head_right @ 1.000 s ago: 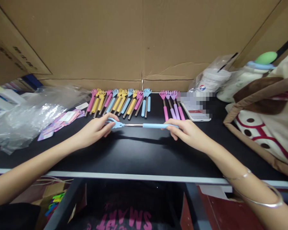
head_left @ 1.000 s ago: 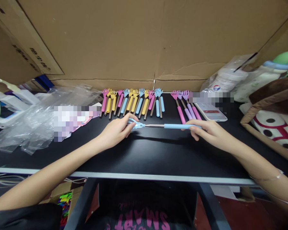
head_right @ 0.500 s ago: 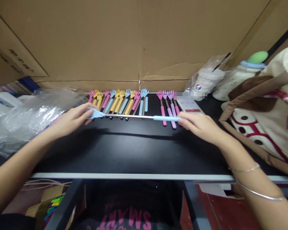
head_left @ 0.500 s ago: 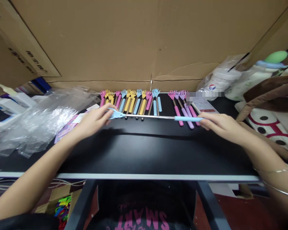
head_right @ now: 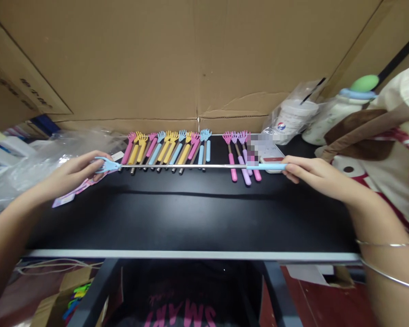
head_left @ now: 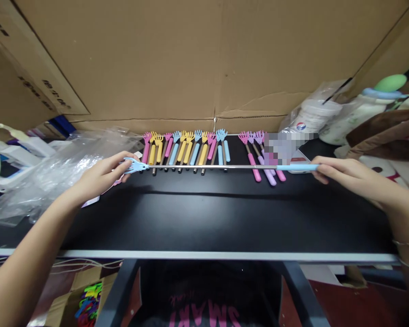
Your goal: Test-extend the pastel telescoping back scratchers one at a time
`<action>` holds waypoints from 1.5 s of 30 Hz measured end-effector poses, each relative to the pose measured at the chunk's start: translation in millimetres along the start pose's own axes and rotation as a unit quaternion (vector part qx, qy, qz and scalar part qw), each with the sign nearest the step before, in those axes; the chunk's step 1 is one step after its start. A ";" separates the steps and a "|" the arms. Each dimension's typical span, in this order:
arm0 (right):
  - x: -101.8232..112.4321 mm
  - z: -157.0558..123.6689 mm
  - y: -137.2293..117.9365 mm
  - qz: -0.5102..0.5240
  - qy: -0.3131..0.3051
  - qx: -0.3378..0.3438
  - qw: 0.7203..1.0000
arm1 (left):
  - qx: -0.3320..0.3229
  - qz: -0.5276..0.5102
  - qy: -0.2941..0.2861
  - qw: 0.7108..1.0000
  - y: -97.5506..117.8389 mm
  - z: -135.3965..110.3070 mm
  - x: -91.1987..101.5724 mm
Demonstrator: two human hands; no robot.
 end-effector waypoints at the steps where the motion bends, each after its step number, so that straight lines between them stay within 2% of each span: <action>1: 3.6 -3.3 7.4 -0.001 0.005 -0.010 1.000 | 0.001 0.002 0.004 1.000 -3.5 0.9 2.1; 4: 12.0 -13.3 28.1 -0.008 0.018 -0.040 0.999 | -0.004 0.009 0.013 1.000 -10.5 3.1 5.8; 6: 13.6 -18.1 36.5 -0.002 0.015 -0.050 0.999 | -0.004 0.000 -0.014 1.000 -13.0 4.1 1.6; 9: 14.8 -20.1 38.9 0.017 0.016 -0.051 0.998 | 0.013 -0.023 -0.055 0.998 -14.8 4.5 -5.1; 11: 15.4 -18.2 35.1 0.024 0.024 -0.050 0.998 | 0.016 -0.029 -0.051 0.998 -12.2 4.2 -5.0; 15: 9.2 -6.2 17.7 0.047 0.044 -0.036 0.997 | 0.007 -0.018 -0.014 1.000 3.1 2.7 -6.2; 19: -11.5 11.8 -7.1 0.055 0.005 -0.016 0.998 | -0.035 0.019 -0.004 0.999 34.0 -0.2 -21.6; 23: -3.5 16.6 -22.6 0.040 0.077 -0.024 0.996 | -0.044 0.003 0.045 0.998 50.0 -1.5 -25.9; 26: -9.5 20.0 -36.8 0.039 0.076 -0.012 0.996 | -0.067 -0.009 0.019 0.998 59.1 -5.9 -39.4; 30: -37.8 36.9 -69.5 0.056 0.026 0.045 0.997 | -0.097 -0.018 -0.031 0.995 79.5 -15.6 -62.1; 35: -54.7 50.6 -102.7 0.029 0.019 0.091 0.995 | -0.100 -0.006 -0.034 0.994 97.3 -20.4 -76.5; 40: -58.8 51.1 -109.0 0.009 0.024 0.103 0.994 | -0.097 -0.011 -0.045 0.994 96.5 -21.6 -81.4; 45: -65.2 50.7 -98.8 -0.012 0.005 0.084 0.996 | -0.104 -0.010 -0.052 0.993 96.9 -23.0 -82.5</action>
Point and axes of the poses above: each hand's wrist, its own z-axis towards the middle knuckle, its own x-axis out of the back of the hand, y = z × x, the point moved 9 cm from there along z, towards the middle knuckle, and after that the axes turned 15 degrees about x, right-handed, at the moved point
